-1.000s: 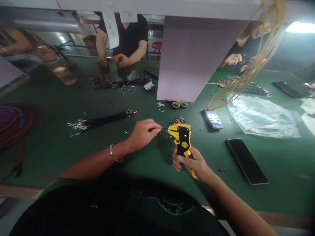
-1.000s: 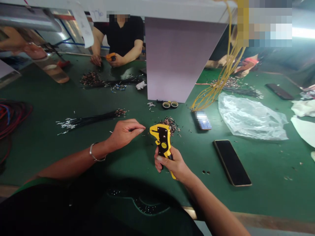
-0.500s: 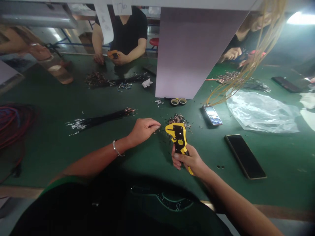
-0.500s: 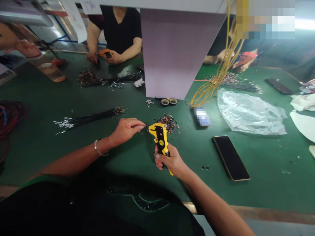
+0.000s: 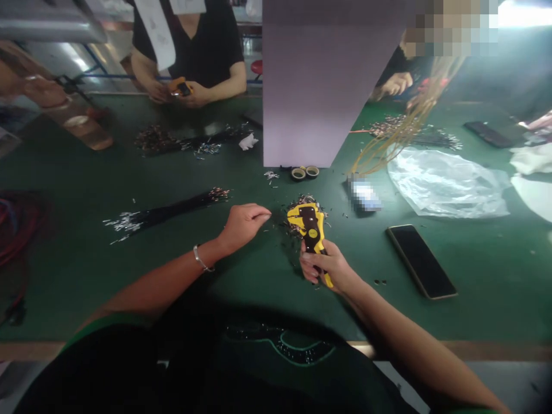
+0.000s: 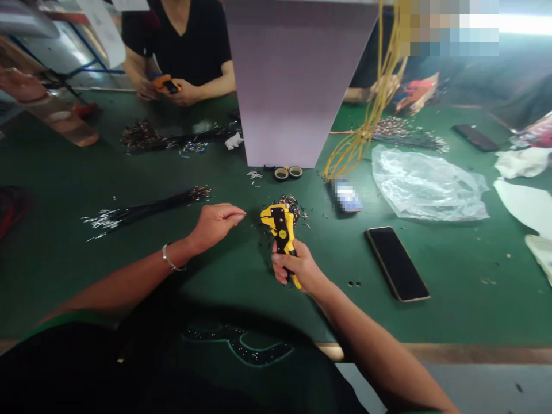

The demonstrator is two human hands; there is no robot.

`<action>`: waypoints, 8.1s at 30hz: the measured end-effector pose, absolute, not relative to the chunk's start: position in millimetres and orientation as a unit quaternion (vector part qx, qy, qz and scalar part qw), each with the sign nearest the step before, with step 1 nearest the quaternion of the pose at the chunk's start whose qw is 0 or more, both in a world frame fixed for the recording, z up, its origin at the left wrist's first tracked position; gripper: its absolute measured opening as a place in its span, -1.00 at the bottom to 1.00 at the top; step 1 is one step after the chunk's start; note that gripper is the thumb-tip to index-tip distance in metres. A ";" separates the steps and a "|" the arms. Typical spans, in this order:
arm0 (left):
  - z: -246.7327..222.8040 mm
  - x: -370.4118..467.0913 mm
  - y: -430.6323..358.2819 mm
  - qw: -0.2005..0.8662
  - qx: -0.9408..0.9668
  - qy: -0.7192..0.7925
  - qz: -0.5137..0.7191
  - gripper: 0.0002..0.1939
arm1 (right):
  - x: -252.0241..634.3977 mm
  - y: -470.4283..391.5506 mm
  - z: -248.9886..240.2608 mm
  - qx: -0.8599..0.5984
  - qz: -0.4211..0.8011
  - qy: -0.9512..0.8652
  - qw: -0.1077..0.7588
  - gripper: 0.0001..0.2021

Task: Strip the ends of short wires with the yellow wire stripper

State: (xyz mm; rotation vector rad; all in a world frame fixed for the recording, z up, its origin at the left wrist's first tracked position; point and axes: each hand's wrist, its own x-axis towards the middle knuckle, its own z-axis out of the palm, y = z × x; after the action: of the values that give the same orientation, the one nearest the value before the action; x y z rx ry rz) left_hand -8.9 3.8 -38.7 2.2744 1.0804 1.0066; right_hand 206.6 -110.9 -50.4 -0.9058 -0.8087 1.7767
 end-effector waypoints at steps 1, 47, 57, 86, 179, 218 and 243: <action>-37.7 -10.6 4.4 0.205 0.817 0.394 0.367 -0.86 | 207.2 -110.2 -50.0 -0.362 0.726 -0.333 0.480 -0.75; -29.8 8.1 -63.9 0.106 0.918 0.198 0.326 -0.77 | 205.7 -113.1 -43.5 -0.385 0.594 -0.510 0.489 -0.77; -29.6 11.9 -65.5 0.238 0.898 0.203 0.308 -0.79 | 208.7 -112.7 -38.7 -0.413 0.539 -0.571 0.462 -0.78; -22.4 12.0 -59.6 0.515 0.771 0.311 0.210 -0.87 | 207.5 -116.8 -33.4 -0.391 0.595 -0.538 0.452 -0.77; 22.7 -11.7 -40.0 0.312 0.805 0.366 0.347 -0.84 | 200.5 -132.1 -24.2 -0.237 0.786 -0.350 0.452 -0.76; -13.2 -9.7 -14.1 0.294 0.817 0.365 0.335 -0.83 | 200.2 -133.1 -47.9 -0.283 0.787 -0.269 0.478 -0.81; -11.9 -9.0 -15.1 0.254 0.841 0.347 0.327 -0.82 | 203.2 -125.9 -43.6 -0.326 0.736 -0.382 0.454 -0.76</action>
State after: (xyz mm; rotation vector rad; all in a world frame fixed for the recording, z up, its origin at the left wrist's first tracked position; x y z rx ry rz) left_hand -9.0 -15.1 -11.9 2.2863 0.9427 0.8890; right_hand 203.2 -125.9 -43.6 -0.8038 -0.9435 1.8172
